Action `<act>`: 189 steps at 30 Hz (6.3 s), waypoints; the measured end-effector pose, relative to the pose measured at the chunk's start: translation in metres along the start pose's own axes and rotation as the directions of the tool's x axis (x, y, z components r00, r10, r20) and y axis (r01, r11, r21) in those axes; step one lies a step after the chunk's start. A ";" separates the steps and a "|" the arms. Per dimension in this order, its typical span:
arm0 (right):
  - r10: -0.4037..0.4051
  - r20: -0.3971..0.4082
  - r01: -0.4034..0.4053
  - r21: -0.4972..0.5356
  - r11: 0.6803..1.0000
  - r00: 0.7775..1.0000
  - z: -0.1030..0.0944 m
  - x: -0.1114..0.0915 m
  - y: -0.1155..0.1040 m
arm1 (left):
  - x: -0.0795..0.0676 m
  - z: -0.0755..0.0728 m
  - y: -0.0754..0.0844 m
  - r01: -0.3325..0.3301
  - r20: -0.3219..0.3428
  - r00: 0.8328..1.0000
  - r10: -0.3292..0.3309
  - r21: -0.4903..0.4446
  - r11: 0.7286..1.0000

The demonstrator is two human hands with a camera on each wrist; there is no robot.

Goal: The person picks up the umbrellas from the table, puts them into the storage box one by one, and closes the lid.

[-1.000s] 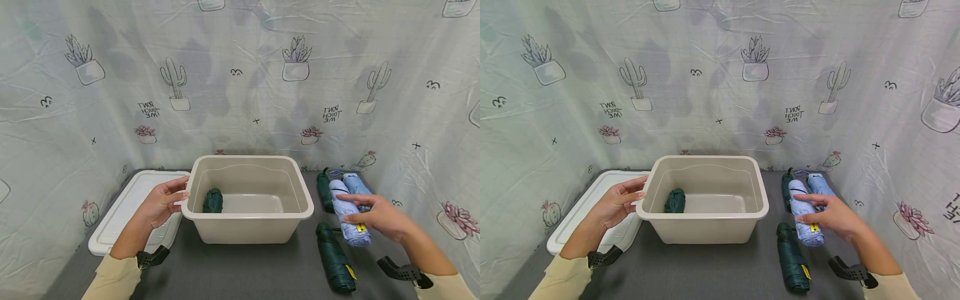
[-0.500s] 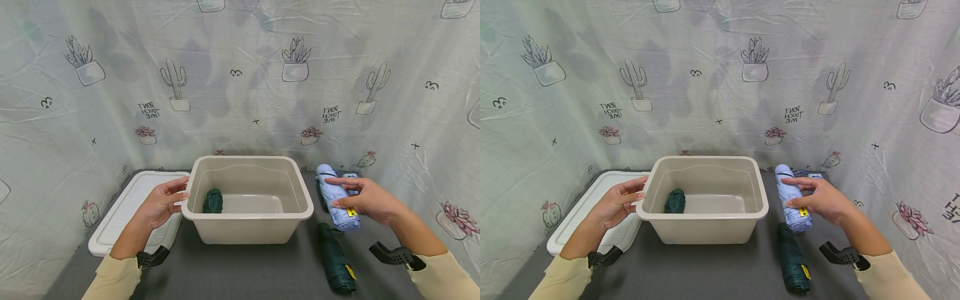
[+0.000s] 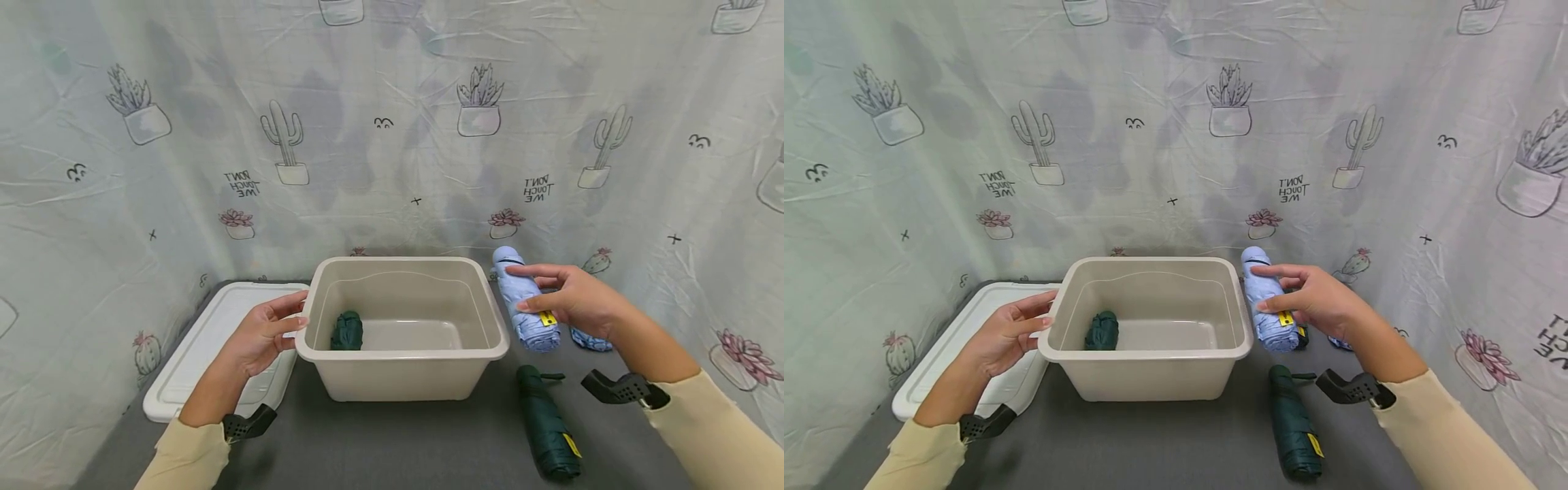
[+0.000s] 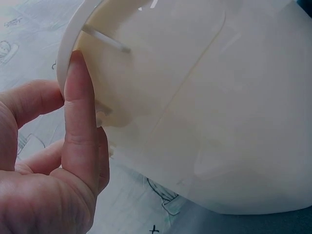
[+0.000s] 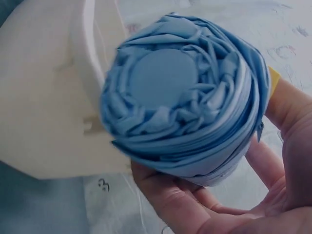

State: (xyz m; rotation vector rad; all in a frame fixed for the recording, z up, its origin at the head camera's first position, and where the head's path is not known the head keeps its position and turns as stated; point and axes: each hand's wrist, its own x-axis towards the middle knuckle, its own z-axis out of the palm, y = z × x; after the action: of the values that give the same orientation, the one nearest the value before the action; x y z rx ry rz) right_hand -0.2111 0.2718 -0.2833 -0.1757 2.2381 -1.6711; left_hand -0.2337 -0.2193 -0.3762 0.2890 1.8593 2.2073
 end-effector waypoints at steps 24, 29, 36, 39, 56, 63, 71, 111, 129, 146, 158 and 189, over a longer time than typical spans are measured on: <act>0.078 0.132 -0.099 0.163 0.982 0.988 0.057 0.068 -0.028 | 0.000 -0.002 -0.001 -0.011 0.032 0.999 0.012 -0.034 0.999; 0.128 0.140 -0.149 0.151 0.977 0.982 0.070 0.083 -0.030 | 0.000 -0.002 -0.001 -0.005 0.028 1.000 0.006 -0.023 1.000; 0.209 0.172 -0.233 0.138 0.963 0.963 0.092 0.104 -0.039 | 0.000 -0.002 0.000 -0.007 0.030 1.000 0.008 -0.018 1.000; 0.247 0.188 -0.275 0.146 0.950 0.951 0.101 0.113 -0.040 | -0.001 -0.002 0.000 -0.010 0.039 0.999 0.011 -0.023 1.000; 0.427 0.323 -0.436 -0.050 0.899 0.844 0.138 0.152 -0.034 | 0.001 -0.002 0.000 -0.010 0.041 0.999 0.010 -0.012 1.000; 0.469 0.353 -0.446 -0.149 0.882 0.810 0.154 0.167 -0.028 | 0.000 -0.002 0.000 -0.013 0.037 0.999 0.013 -0.004 1.000; 0.458 0.405 -0.415 -0.196 0.889 0.791 0.173 0.179 -0.010 | -0.001 -0.002 0.000 -0.007 0.015 1.000 0.007 0.004 1.000; 0.153 0.428 -0.114 -0.115 0.987 0.891 0.102 0.133 -0.036 | -0.001 -0.005 -0.001 -0.002 0.025 1.000 0.001 0.025 1.000; -0.144 0.173 0.150 -0.023 0.988 0.974 0.064 0.070 -0.016 | 0.002 -0.002 -0.002 0.014 0.006 1.000 -0.015 0.027 1.000; -0.315 -0.083 0.301 -0.145 0.943 0.946 0.052 0.016 0.027 | 0.001 -0.001 -0.002 0.012 0.025 1.000 -0.012 0.008 1.000; -0.370 -0.223 0.343 -0.153 0.927 0.902 0.045 -0.017 0.056 | 0.000 -0.001 -0.001 0.007 0.018 1.000 -0.008 0.024 1.000; 0.012 -0.182 -0.077 -0.359 0.930 0.983 0.016 -0.037 0.164 | 0.014 0.006 -0.006 -0.020 -0.014 1.000 0.020 0.024 1.000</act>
State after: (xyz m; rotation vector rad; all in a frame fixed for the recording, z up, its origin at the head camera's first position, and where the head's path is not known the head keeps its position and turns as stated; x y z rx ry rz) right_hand -0.1539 0.3173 -0.4359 -0.0652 2.6519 -1.2757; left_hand -0.2449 -0.2089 -0.3811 0.2987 1.8989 2.2073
